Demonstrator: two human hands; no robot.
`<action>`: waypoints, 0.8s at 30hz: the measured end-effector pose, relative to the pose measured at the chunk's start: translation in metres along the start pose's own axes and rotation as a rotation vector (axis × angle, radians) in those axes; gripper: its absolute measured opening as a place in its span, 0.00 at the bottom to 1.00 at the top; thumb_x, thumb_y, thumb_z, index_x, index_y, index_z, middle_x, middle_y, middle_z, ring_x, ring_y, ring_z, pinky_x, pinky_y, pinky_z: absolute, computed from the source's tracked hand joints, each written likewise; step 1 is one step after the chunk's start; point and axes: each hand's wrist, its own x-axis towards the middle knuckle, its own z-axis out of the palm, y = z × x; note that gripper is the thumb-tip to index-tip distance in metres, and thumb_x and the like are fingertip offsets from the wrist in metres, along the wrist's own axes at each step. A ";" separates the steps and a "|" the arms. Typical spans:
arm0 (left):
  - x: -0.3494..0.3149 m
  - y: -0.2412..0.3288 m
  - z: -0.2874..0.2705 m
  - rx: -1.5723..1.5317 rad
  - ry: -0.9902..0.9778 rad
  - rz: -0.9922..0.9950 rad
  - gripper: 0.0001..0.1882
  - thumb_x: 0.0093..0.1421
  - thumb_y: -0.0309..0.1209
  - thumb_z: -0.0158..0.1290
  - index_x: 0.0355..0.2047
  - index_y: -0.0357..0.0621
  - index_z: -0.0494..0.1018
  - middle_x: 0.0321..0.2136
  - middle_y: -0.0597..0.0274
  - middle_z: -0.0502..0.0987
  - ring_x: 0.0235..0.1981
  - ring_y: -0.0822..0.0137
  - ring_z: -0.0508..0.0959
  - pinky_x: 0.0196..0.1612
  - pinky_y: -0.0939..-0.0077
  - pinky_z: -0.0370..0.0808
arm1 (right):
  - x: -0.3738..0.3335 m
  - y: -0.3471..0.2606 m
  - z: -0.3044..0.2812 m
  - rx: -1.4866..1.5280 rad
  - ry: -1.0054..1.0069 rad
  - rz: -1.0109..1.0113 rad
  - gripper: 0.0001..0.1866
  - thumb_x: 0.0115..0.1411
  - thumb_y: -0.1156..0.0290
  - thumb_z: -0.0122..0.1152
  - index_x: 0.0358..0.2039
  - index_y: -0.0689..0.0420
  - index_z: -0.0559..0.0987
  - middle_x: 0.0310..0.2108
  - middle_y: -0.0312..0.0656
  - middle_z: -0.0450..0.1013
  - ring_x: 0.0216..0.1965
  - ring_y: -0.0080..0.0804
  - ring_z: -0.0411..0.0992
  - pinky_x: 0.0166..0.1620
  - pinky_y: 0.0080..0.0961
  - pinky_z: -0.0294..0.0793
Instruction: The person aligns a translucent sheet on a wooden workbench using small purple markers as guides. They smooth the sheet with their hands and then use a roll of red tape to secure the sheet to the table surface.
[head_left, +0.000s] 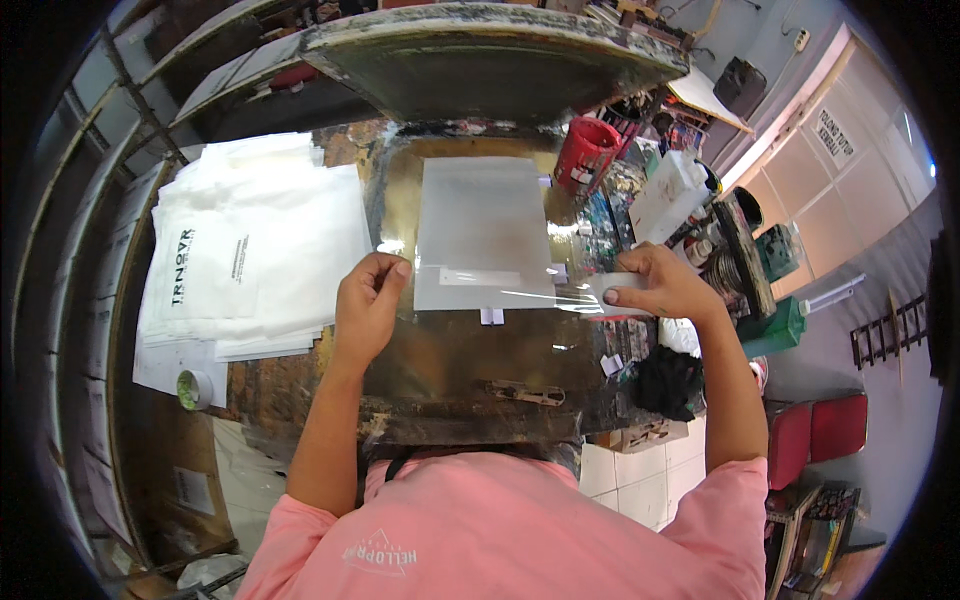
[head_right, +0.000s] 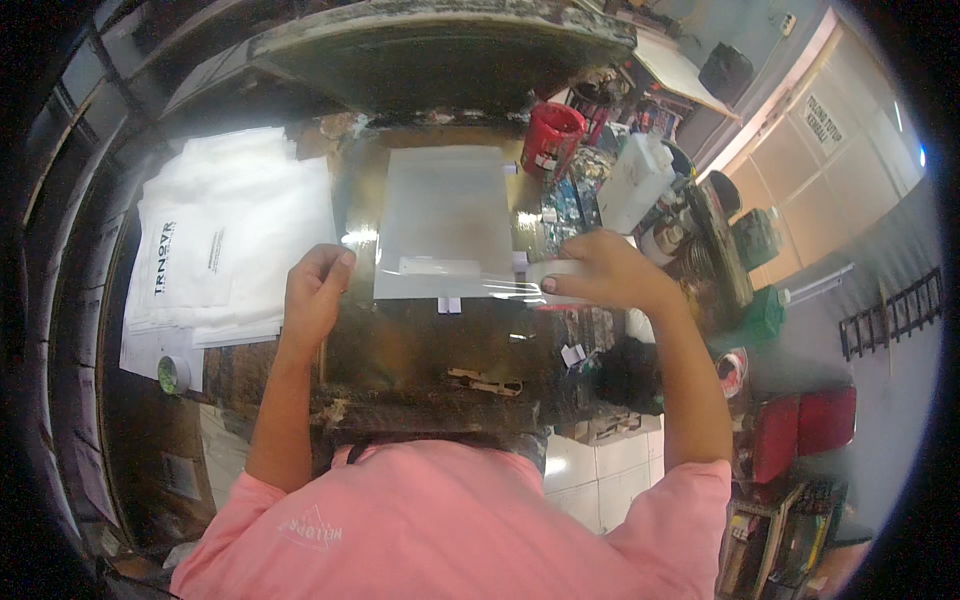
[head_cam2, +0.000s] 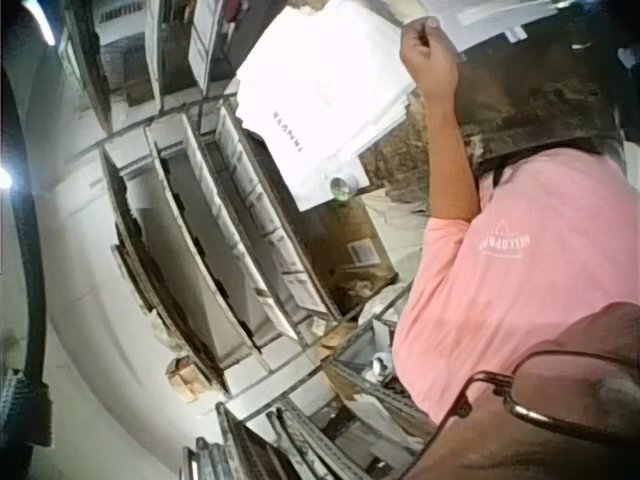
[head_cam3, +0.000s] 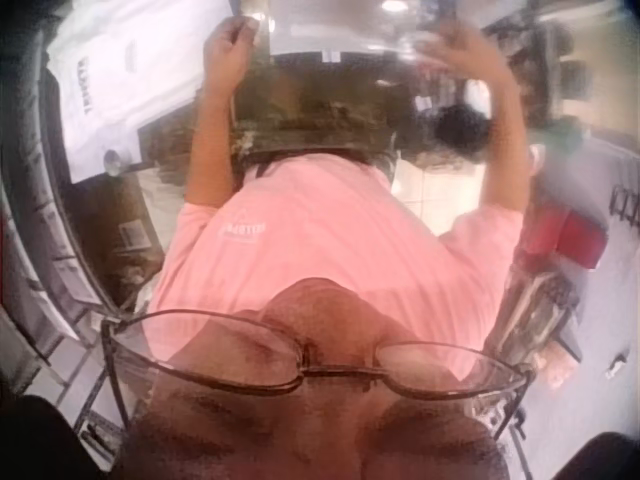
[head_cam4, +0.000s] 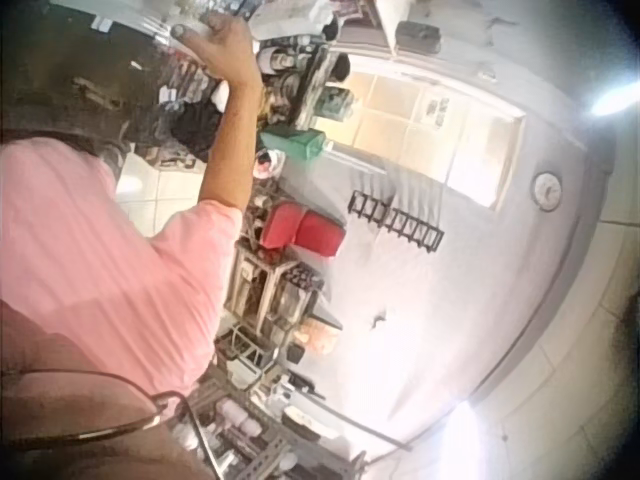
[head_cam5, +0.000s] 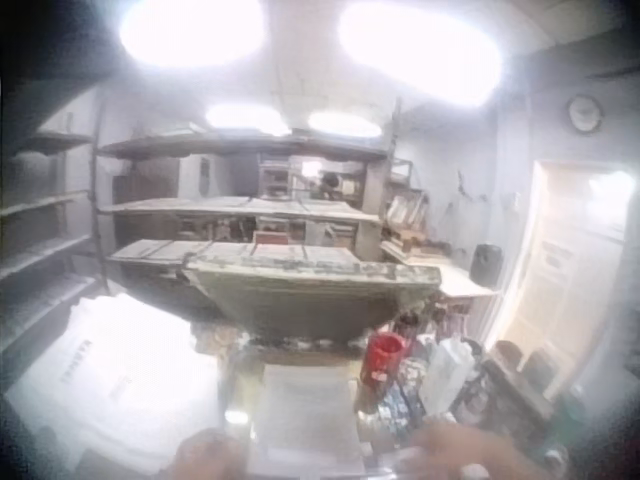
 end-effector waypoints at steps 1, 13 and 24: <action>0.001 -0.002 -0.001 -0.005 -0.008 -0.011 0.12 0.71 0.34 0.57 0.39 0.34 0.78 0.27 0.72 0.74 0.28 0.79 0.68 0.33 0.80 0.68 | 0.001 0.000 0.004 0.037 -0.002 0.008 0.23 0.58 0.54 0.70 0.26 0.63 0.75 0.21 0.40 0.66 0.26 0.27 0.63 0.32 0.33 0.64; -0.015 0.012 -0.018 0.096 0.021 -0.034 0.13 0.71 0.35 0.57 0.40 0.34 0.77 0.29 0.69 0.75 0.30 0.77 0.70 0.36 0.78 0.70 | -0.003 -0.009 0.036 -0.036 0.072 -0.001 0.24 0.57 0.52 0.70 0.45 0.57 0.84 0.36 0.54 0.81 0.39 0.55 0.77 0.47 0.46 0.74; -0.062 0.001 -0.039 0.293 -0.027 -0.013 0.10 0.71 0.31 0.56 0.39 0.34 0.76 0.31 0.58 0.78 0.33 0.68 0.75 0.41 0.73 0.74 | -0.032 -0.022 0.112 -0.108 0.088 0.024 0.20 0.55 0.57 0.74 0.43 0.57 0.83 0.34 0.48 0.80 0.39 0.49 0.76 0.55 0.43 0.64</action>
